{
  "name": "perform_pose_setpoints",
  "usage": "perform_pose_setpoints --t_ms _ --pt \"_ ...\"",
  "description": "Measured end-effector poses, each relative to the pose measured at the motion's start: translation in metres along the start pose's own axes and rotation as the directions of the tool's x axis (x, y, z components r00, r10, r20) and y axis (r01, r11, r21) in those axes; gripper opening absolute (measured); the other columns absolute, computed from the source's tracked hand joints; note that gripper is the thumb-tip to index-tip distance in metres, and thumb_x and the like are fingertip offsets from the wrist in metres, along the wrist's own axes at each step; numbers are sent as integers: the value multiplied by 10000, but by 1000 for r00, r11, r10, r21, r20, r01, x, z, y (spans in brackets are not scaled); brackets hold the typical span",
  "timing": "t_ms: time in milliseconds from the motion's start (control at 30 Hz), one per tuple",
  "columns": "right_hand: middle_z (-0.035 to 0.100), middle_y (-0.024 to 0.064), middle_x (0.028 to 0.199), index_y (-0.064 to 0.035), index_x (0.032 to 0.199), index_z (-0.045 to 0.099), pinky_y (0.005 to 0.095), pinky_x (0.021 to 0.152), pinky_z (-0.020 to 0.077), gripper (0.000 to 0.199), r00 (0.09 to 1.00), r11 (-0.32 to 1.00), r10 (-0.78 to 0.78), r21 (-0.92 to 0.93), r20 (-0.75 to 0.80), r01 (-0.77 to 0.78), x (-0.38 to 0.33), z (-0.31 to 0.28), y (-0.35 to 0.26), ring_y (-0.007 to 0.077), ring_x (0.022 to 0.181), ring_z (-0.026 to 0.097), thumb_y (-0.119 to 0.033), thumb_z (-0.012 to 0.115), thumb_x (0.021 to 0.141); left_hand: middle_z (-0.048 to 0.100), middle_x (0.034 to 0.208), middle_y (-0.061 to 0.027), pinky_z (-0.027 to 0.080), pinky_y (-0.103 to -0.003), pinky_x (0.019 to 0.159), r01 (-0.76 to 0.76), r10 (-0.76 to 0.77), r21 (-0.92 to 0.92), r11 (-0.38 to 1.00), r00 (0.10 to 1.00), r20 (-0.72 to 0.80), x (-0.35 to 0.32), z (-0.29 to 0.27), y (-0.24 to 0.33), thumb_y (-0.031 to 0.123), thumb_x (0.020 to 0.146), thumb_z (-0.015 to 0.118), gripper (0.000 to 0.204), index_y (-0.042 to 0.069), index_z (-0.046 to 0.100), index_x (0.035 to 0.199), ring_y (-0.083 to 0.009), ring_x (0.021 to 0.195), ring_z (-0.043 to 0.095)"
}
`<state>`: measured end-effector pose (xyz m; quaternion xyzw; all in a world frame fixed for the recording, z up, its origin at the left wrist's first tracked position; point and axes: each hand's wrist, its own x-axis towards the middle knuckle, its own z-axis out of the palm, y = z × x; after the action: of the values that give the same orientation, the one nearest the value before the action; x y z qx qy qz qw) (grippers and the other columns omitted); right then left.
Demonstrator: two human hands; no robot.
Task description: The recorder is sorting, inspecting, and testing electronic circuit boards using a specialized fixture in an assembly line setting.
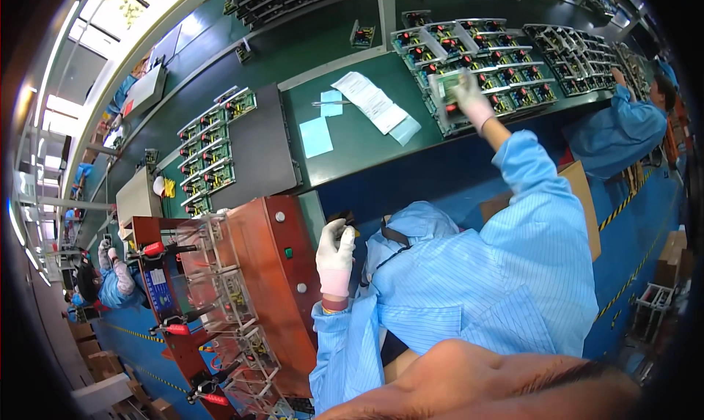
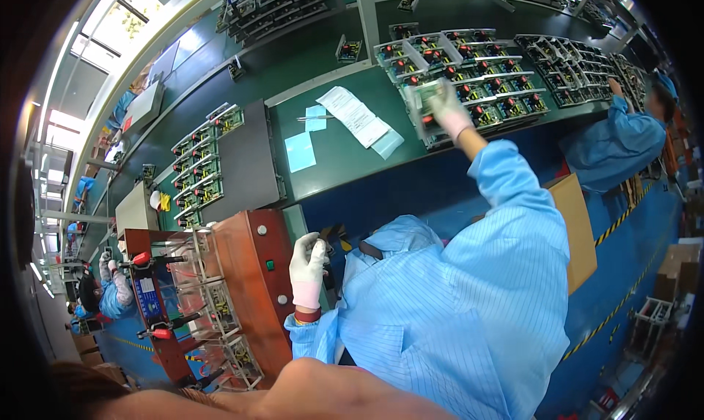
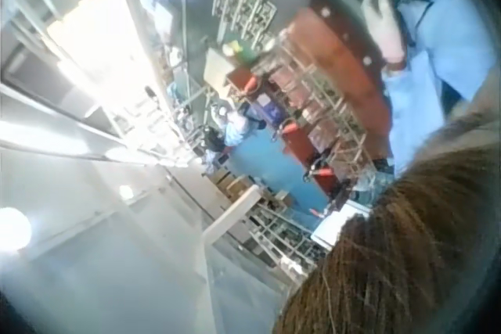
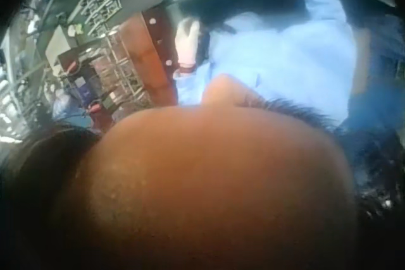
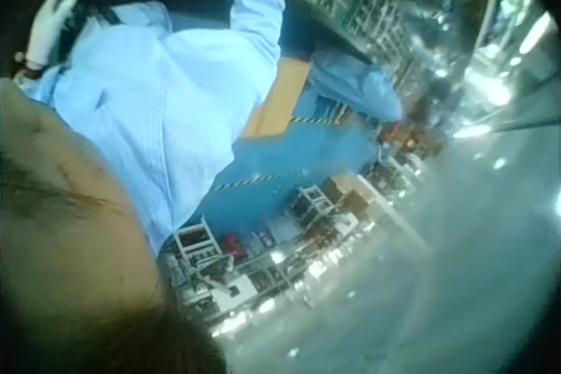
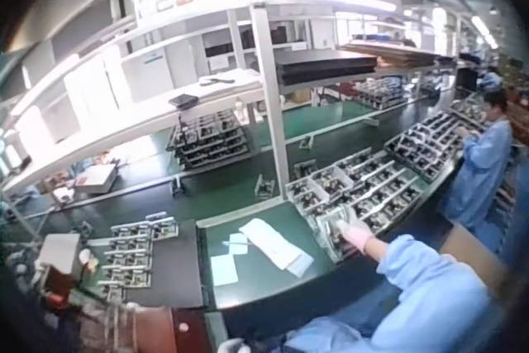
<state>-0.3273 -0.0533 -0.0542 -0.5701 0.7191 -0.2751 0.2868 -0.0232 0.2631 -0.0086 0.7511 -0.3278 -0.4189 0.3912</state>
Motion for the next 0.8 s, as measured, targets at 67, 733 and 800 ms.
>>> perform_pose_setpoints --t_ms 67,733,800 --pt "565 180 1284 -136 1448 366 391 898 449 651 999 998 41 47 22 -42 62 -11 35 354 1093 575 -390 479 860 645 972 -96 494 -276 655 0 0 14 1000 1000 5 10 6 -1 277 895 610 379 42 585 1192 -165 731 597" --pt "666 83 1083 -63 1124 643 318 871 465 283 573 602 -790 97 218 792 47 104 -126 247 964 613 -98 528 868 653 1052 -123 496 -296 802 118 -78 137 984 960 -271 13 10 -26 249 906 596 347 12 587 1159 -221 878 631" --pt "663 91 1085 -45 1131 635 311 869 463 292 482 598 -776 234 407 766 23 166 -161 250 959 611 -139 503 887 654 1059 -118 492 -301 820 158 -116 103 982 936 -333 7 11 -22 251 905 596 344 15 590 1155 -226 900 634"
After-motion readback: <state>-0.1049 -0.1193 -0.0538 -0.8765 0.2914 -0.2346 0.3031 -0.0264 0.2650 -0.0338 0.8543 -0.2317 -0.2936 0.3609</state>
